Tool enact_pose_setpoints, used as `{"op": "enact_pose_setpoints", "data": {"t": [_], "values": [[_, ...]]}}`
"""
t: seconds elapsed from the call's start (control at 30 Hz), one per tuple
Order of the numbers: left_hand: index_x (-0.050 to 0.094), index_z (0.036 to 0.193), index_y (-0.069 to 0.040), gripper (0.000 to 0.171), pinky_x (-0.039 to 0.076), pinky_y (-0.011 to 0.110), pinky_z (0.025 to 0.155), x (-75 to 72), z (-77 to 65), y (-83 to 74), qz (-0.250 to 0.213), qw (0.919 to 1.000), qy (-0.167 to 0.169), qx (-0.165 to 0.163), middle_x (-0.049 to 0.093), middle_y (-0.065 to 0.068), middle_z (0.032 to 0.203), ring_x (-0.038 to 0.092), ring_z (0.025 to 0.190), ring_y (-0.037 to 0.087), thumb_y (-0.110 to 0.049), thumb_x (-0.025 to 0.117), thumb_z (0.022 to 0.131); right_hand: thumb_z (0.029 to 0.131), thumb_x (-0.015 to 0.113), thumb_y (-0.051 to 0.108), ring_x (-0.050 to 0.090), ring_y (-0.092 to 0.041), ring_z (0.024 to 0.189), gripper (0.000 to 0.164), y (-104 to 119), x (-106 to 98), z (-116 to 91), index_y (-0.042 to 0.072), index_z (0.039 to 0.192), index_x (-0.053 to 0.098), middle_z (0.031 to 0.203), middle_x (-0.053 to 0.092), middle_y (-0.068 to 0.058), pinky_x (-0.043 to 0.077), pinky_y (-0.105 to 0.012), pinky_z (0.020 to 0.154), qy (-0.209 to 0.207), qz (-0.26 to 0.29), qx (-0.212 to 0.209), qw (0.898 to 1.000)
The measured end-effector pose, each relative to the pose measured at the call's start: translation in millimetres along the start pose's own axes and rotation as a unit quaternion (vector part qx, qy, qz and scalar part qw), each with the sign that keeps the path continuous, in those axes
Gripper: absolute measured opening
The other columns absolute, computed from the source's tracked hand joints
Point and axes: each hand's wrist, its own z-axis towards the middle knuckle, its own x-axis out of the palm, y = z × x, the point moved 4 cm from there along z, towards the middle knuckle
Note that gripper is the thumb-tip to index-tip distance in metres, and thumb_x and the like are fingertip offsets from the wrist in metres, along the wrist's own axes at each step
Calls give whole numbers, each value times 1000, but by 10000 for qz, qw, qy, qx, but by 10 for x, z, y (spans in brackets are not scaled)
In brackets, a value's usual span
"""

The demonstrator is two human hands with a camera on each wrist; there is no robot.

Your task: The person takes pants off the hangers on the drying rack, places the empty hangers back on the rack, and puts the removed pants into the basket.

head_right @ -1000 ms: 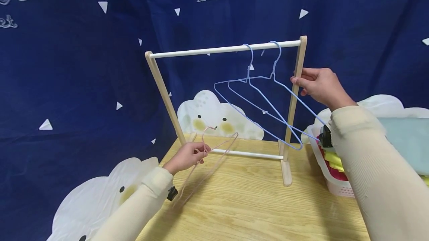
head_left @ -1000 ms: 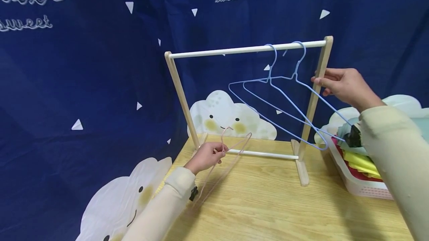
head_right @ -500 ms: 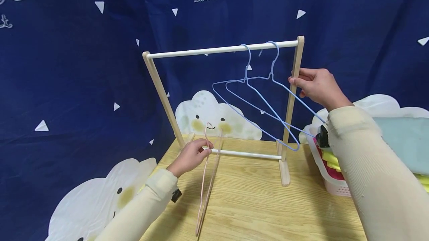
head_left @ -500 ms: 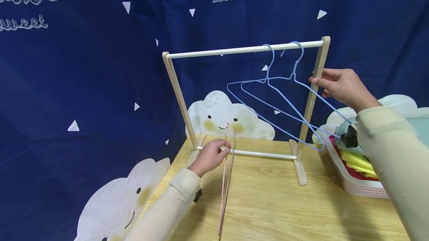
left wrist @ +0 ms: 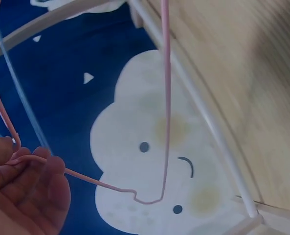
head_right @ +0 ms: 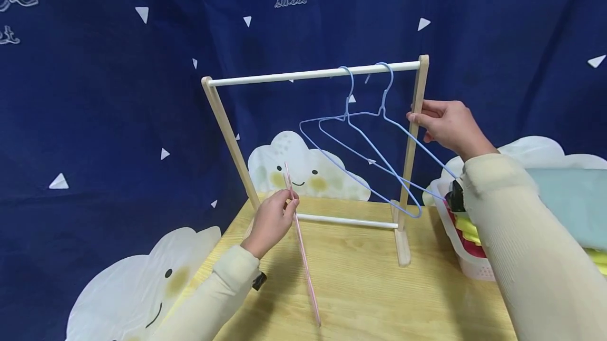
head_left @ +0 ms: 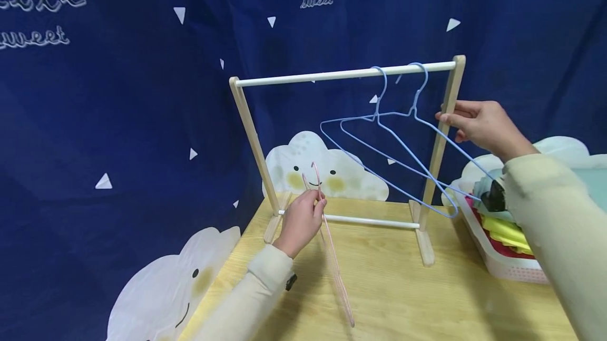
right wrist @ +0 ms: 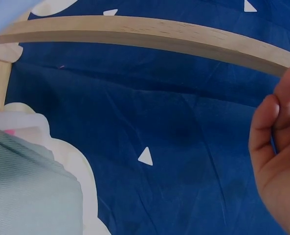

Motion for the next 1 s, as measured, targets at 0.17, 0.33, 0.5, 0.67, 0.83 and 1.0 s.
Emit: {"op": "enact_pose_setpoints", "data": {"t": [0.17,0.33,0.5,0.67,0.83,1.0], "values": [[66,96,-12,13,45,23,58,-61,7,-84,57,9998,-162,-92,70,0,88,61,70,12,-20,57,100,93,52,62,58,-21,81,68,-32,16,-24,14,141,54,107,71,16,47,-31,77,30,-37,13,10000],[66,95,-12,13,48,30,58,-215,138,-195,253,9988,-416,-66,69,1,87,63,72,18,-20,56,100,93,53,61,59,-20,77,67,-2,-17,-11,13,139,56,104,69,21,48,-24,71,-85,-47,-102,9999],[65,95,-13,13,49,33,57,-321,287,-286,427,9978,-496,-87,68,0,85,64,74,19,-22,56,100,93,54,60,60,-19,75,66,5,-26,-2,12,139,56,95,65,30,47,-23,70,-60,33,-156,9999],[65,96,-14,14,52,35,63,-362,403,-339,458,9980,-414,-164,69,-1,87,66,79,20,-23,56,100,92,55,62,60,-18,77,68,-12,0,-2,13,139,56,96,66,29,46,-26,73,23,28,-140,9999],[67,97,-15,15,53,36,65,-400,532,-423,422,9984,-339,-188,70,-1,87,67,82,20,-23,54,101,92,56,60,60,-17,75,67,-15,0,4,11,138,56,94,66,29,47,-24,70,-30,-58,-213,9998],[67,95,-16,16,52,36,61,-491,696,-557,405,9979,-500,-90,68,-1,84,66,78,20,-24,55,100,92,54,61,59,-19,74,68,-1,4,27,12,138,56,100,70,18,48,-27,69,-78,-112,-196,9997]]}}
